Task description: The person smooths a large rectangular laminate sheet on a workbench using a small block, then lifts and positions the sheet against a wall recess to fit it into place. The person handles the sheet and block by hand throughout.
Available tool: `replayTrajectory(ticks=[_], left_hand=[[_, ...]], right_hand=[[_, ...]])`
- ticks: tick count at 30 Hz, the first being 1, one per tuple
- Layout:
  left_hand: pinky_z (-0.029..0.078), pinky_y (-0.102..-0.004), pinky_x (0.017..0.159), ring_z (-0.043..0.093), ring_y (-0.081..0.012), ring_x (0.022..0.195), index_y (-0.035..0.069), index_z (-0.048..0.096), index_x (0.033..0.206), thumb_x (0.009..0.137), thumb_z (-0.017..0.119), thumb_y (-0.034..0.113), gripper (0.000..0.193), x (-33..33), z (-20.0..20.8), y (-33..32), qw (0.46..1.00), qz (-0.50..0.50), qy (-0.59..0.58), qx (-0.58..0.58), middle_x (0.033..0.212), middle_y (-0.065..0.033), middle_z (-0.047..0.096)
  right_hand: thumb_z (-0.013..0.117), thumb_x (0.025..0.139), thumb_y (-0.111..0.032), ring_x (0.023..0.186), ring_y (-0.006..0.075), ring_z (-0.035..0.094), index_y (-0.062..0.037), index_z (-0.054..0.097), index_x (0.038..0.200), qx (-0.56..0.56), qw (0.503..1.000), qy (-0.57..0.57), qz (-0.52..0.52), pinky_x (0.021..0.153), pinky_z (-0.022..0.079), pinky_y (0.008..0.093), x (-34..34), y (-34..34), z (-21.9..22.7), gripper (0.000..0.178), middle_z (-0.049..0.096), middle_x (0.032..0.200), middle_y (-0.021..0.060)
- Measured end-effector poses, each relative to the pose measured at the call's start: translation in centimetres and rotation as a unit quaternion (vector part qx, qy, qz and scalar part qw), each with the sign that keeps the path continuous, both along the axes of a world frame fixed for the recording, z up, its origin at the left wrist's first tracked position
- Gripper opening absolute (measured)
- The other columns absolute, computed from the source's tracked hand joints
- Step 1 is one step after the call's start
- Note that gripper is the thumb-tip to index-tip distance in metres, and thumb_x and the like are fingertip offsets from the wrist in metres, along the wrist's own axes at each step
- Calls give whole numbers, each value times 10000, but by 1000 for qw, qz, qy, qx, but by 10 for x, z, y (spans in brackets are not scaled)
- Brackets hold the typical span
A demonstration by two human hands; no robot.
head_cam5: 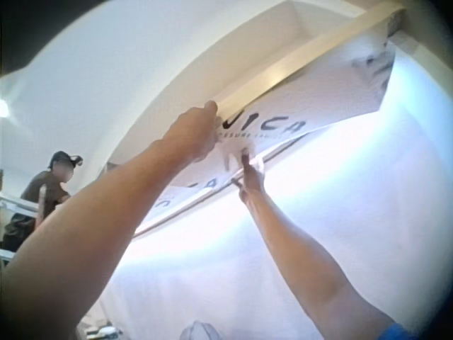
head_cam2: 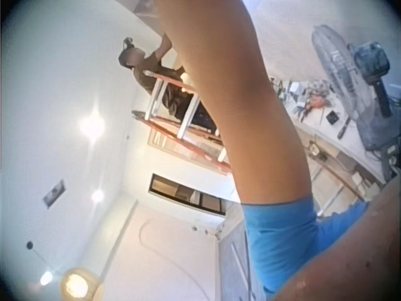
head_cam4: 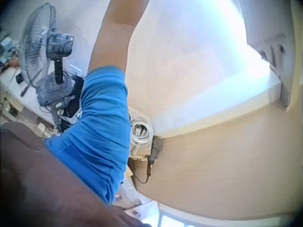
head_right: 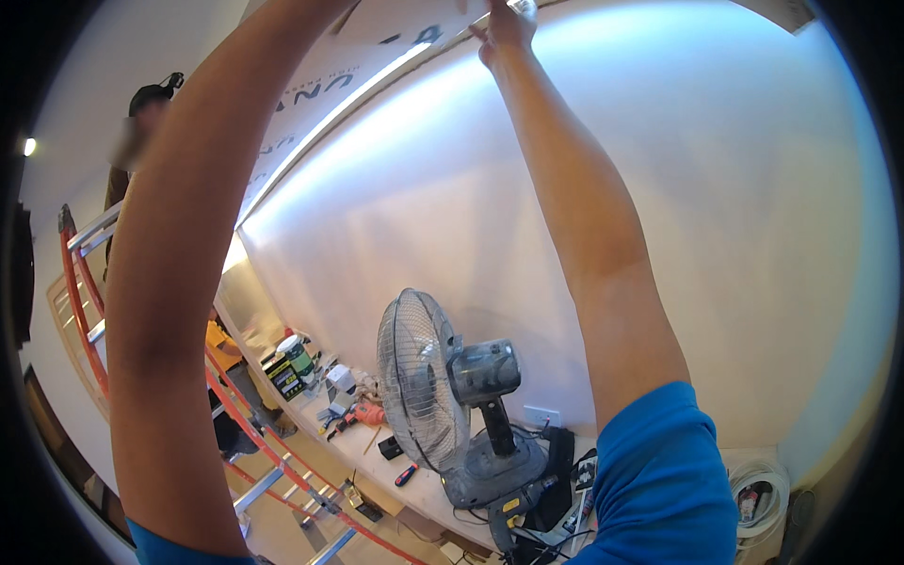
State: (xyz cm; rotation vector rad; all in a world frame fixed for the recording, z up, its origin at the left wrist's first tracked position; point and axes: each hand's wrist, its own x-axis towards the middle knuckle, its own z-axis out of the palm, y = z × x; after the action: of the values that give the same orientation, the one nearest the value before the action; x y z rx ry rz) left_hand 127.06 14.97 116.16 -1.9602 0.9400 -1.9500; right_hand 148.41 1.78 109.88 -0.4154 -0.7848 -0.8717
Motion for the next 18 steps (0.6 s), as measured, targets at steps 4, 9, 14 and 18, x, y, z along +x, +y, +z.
replayTrajectory(ticks=[4, 9, 14, 18], left_hand=[[550, -562, 903, 691, -498, 1054, -59, 532, 1204, 982, 653, 172, 342, -28, 3, -6, 998, -34, 39, 24, 1070, -344, 699], [552, -544, 865, 694, -499, 1027, -39, 515, 1209, 970, 668, 163, 348, -14, -8, 14, 999, -29, 30, 29, 1066, -335, 703], [560, -527, 847, 702, -481, 1015, -27, 515, 1179, 955, 694, 156, 340, -9, 15, 9, 997, -32, 33, 65, 1054, -322, 710], [577, -501, 815, 716, -449, 987, -21, 531, 1167, 927, 736, 154, 361, -13, 15, 22, 988, -62, 10, 145, 1040, -299, 719]], right_hand=[[781, 934, -553, 1290, 343, 509, -112, 375, 1559, -68, 997, 5, 35, 910, 521, 524, 27, -21, 18, 866, 486, 1515, 130], [788, 930, -547, 1367, 287, 474, -142, 305, 1606, -46, 999, 9, 15, 927, 539, 533, 3, -8, 1, 924, 460, 1566, 92], [780, 944, -472, 1433, 383, 404, -70, 331, 1575, -82, 995, -51, 31, 1122, 518, 561, 3, -29, -1, 873, 366, 1579, 169], [788, 936, -469, 1389, 365, 443, -32, 325, 1564, -56, 997, -48, 29, 1078, 575, 515, 3, -25, 6, 894, 401, 1522, 170]])
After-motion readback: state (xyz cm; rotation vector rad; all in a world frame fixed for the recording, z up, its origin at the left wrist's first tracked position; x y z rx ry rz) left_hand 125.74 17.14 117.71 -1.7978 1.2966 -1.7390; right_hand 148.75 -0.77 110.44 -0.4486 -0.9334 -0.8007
